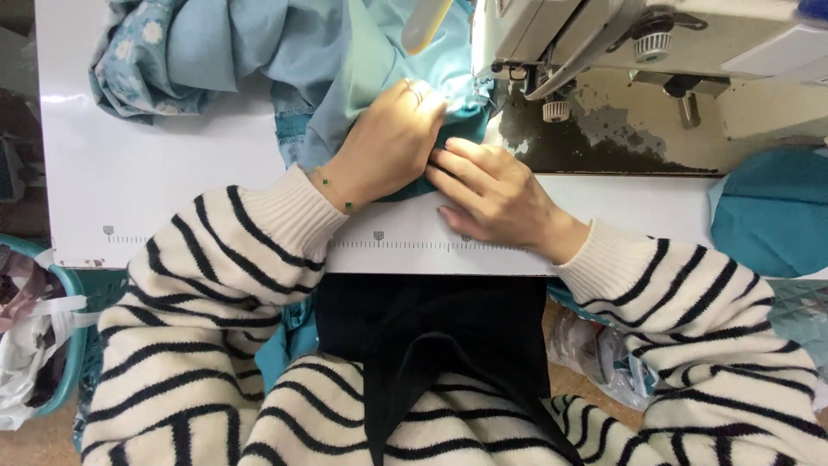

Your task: Sewing the edges of light blue fabric pieces together using an industrial sewing machine to construct a pillowcase.

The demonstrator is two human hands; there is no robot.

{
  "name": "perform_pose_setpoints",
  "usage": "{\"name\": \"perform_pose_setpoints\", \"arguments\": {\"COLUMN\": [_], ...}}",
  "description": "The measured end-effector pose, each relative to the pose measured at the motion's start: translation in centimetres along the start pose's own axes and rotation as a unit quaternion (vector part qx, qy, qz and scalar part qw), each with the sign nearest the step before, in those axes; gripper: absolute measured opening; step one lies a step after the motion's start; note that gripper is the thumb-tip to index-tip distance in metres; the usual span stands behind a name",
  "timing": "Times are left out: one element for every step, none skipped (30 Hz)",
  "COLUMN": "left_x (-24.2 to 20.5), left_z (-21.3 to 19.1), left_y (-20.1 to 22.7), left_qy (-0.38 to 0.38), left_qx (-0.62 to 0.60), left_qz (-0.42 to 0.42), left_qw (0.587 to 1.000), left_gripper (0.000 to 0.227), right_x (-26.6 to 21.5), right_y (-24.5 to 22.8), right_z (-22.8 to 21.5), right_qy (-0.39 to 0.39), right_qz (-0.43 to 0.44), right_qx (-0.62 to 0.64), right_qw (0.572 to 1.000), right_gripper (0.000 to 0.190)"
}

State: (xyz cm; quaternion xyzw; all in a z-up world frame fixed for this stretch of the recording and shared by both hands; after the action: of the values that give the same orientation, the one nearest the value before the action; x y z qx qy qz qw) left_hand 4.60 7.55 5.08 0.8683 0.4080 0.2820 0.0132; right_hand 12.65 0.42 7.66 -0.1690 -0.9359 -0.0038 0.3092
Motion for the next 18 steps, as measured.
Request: {"name": "perform_pose_setpoints", "arguments": {"left_x": [0.9, 1.3, 1.7, 2.0, 2.0, 2.3, 2.3, 2.2, 1.8, 1.0, 0.8, 0.7, 0.7, 0.6, 0.6, 0.5, 0.4, 0.3], "left_z": [-0.1, -0.2, 0.2, 0.6, 1.3, 0.2, -0.7, -0.9, -1.3, -1.6, -1.3, -0.8, -0.4, -0.2, 0.2, 0.7, 0.9, 1.3], "left_y": [-0.5, -0.5, -1.2, -2.0, -1.9, -0.9, 0.5, 0.6, 2.6, 4.5, 4.4, 4.1, 3.9, 3.8, 3.6, 3.4, 3.2, 3.0], "left_qy": [-0.061, -0.063, -0.084, -0.104, -0.105, -0.022, 0.063, 0.062, 0.084, 0.106, 0.105, 0.092, 0.08, 0.079, 0.063, 0.046, 0.046, 0.039], "left_qx": [-0.086, -0.087, -0.11, -0.132, -0.132, -0.031, 0.071, 0.071, 0.097, 0.122, 0.12, 0.113, 0.106, 0.104, 0.108, 0.112, 0.112, 0.107], "left_qz": [-0.044, -0.044, -0.088, -0.132, -0.134, -0.078, -0.019, -0.019, 0.072, 0.163, 0.164, 0.163, 0.163, 0.163, 0.164, 0.165, 0.164, 0.166], "left_qw": [0.993, 0.993, 0.986, 0.977, 0.977, 0.996, 0.995, 0.995, 0.989, 0.973, 0.974, 0.976, 0.978, 0.978, 0.979, 0.979, 0.979, 0.979], "left_gripper": [0.019, 0.019, 0.02, 0.029, 0.029, 0.023, 0.025, 0.025, 0.021, 0.031, 0.031, 0.03, 0.029, 0.029, 0.023, 0.019, 0.019, 0.019], "right_x": [0.2, 0.3, 0.3, 0.3, 0.3, 0.4, 0.4, 0.4, 0.4, 0.3, 0.4, 0.5, 0.6, 0.5, 0.5, 0.6, 0.5, 0.4], "right_y": [-0.3, -0.5, -0.5, -0.6, -0.7, -0.8, -0.9, -0.9, -0.9, -0.9, -0.9, -0.9, -1.0, -1.0, -1.1, -1.1, -1.1, -1.1], "right_z": [0.6, 0.7, 1.0, 1.3, 1.1, 1.0, 0.9, 1.0, 0.9, 0.9, 0.8, 0.8, 0.7, 0.6, 0.6, 0.6, 0.6, 0.6], "right_qy": [-0.031, -0.03, -0.04, -0.051, -0.051, -0.05, -0.05, -0.049, -0.043, -0.037, -0.038, -0.037, -0.038, -0.038, -0.038, -0.038, -0.038, -0.037], "right_qz": [-0.009, -0.007, -0.003, 0.001, 0.001, -0.001, -0.003, -0.003, 0.0, 0.003, 0.005, 0.002, -0.001, 0.001, -0.003, -0.007, -0.007, -0.006], "right_qx": [-0.017, -0.016, -0.006, 0.004, 0.006, 0.019, 0.032, 0.032, 0.027, 0.021, 0.022, 0.025, 0.026, 0.027, 0.02, 0.014, 0.014, 0.021], "right_qw": [0.999, 0.999, 0.999, 0.999, 0.999, 0.999, 0.998, 0.998, 0.999, 0.999, 0.999, 0.999, 0.999, 0.999, 0.999, 0.999, 0.999, 0.999], "right_gripper": [0.035, 0.035, 0.036, 0.038, 0.038, 0.038, 0.039, 0.039, 0.039, 0.04, 0.04, 0.039, 0.037, 0.037, 0.038, 0.038, 0.038, 0.037]}}
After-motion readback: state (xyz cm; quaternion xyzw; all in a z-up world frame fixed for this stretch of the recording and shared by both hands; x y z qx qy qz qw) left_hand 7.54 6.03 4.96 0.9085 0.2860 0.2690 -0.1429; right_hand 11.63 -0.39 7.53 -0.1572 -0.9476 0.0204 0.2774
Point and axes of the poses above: each hand's wrist, its own x-axis towards the middle knuckle, its own z-axis out of the palm, y = z × x, the point moved 10 cm from there along x, towards the middle knuckle, and after that the axes turned 6 degrees about -z, right-handed, at the moved point
